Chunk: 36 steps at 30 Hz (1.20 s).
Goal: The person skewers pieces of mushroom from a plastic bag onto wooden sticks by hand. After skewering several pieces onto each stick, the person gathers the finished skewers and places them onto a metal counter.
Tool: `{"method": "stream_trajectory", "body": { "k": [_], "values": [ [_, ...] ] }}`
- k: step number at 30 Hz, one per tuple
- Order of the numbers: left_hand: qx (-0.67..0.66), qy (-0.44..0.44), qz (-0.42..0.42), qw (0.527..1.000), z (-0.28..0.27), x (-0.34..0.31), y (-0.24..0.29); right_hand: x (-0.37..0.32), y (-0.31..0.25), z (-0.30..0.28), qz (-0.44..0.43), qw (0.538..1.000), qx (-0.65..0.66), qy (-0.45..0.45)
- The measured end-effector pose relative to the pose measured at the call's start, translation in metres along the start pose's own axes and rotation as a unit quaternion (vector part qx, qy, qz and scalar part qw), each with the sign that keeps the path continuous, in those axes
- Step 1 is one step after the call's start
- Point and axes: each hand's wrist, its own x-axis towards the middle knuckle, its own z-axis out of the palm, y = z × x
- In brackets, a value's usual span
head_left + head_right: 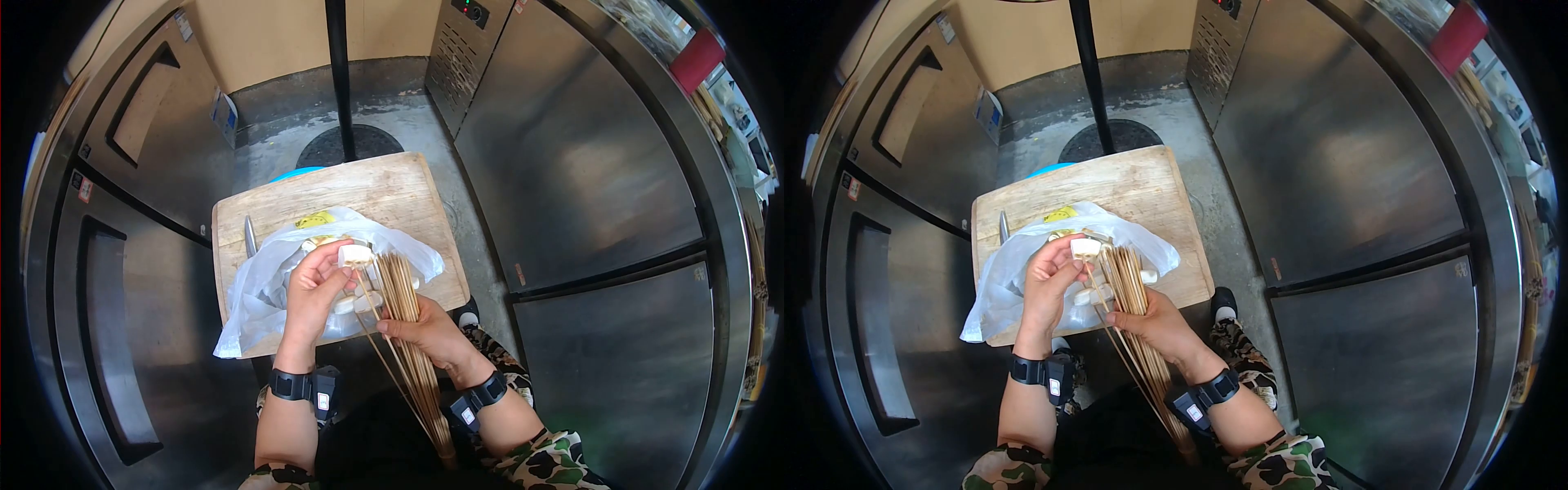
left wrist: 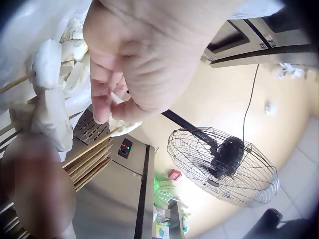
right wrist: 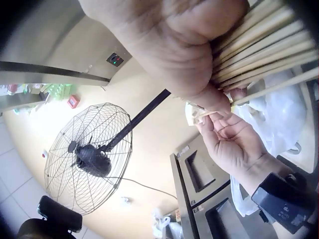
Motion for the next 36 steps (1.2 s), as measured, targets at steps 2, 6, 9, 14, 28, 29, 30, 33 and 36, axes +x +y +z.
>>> {"method": "stream_trajectory", "body": {
  "k": [2, 6, 9, 14, 28, 29, 30, 33, 36],
  "values": [
    [-0.002, 0.000, -0.007, 1.000, 0.0008, 0.0000, 0.0001, -0.0002, -0.0006, 0.0003, 0.000, 1.000, -0.001, 0.002],
    [-0.007, 0.005, -0.018, 1.000, 0.0026, -0.0004, 0.0004, 0.0000, 0.0009, -0.0012, 0.004, 1.000, -0.010, -0.004],
    [-0.015, 0.010, -0.020, 1.000, 0.0046, -0.0012, 0.0020, 0.0008, 0.0014, 0.0001, -0.005, 1.000, -0.015, 0.005],
    [-0.014, 0.018, -0.021, 1.000, 0.0073, -0.0026, 0.0029, 0.0002, 0.0008, 0.0008, -0.002, 1.000, -0.021, 0.003],
    [-0.035, 0.029, -0.024, 0.999, 0.0072, -0.0042, 0.0010, -0.0003, 0.0008, 0.0007, -0.011, 1.000, -0.024, -0.004],
    [-0.036, 0.031, -0.024, 0.999, 0.0073, -0.0043, 0.0010, -0.0001, 0.0013, 0.0004, -0.011, 1.000, -0.026, -0.004],
    [-0.037, 0.034, -0.024, 0.998, 0.0076, -0.0043, 0.0013, -0.0003, 0.0010, 0.0007, -0.011, 1.000, -0.025, -0.003],
    [-0.040, 0.037, -0.020, 0.998, 0.0084, -0.0048, 0.0018, -0.0007, 0.0004, 0.0009, -0.011, 1.000, -0.024, -0.001],
    [-0.005, 0.030, 0.008, 1.000, 0.0071, -0.0047, -0.0002, -0.0008, 0.0006, 0.0005, -0.012, 1.000, -0.026, 0.005]
  ]
}}
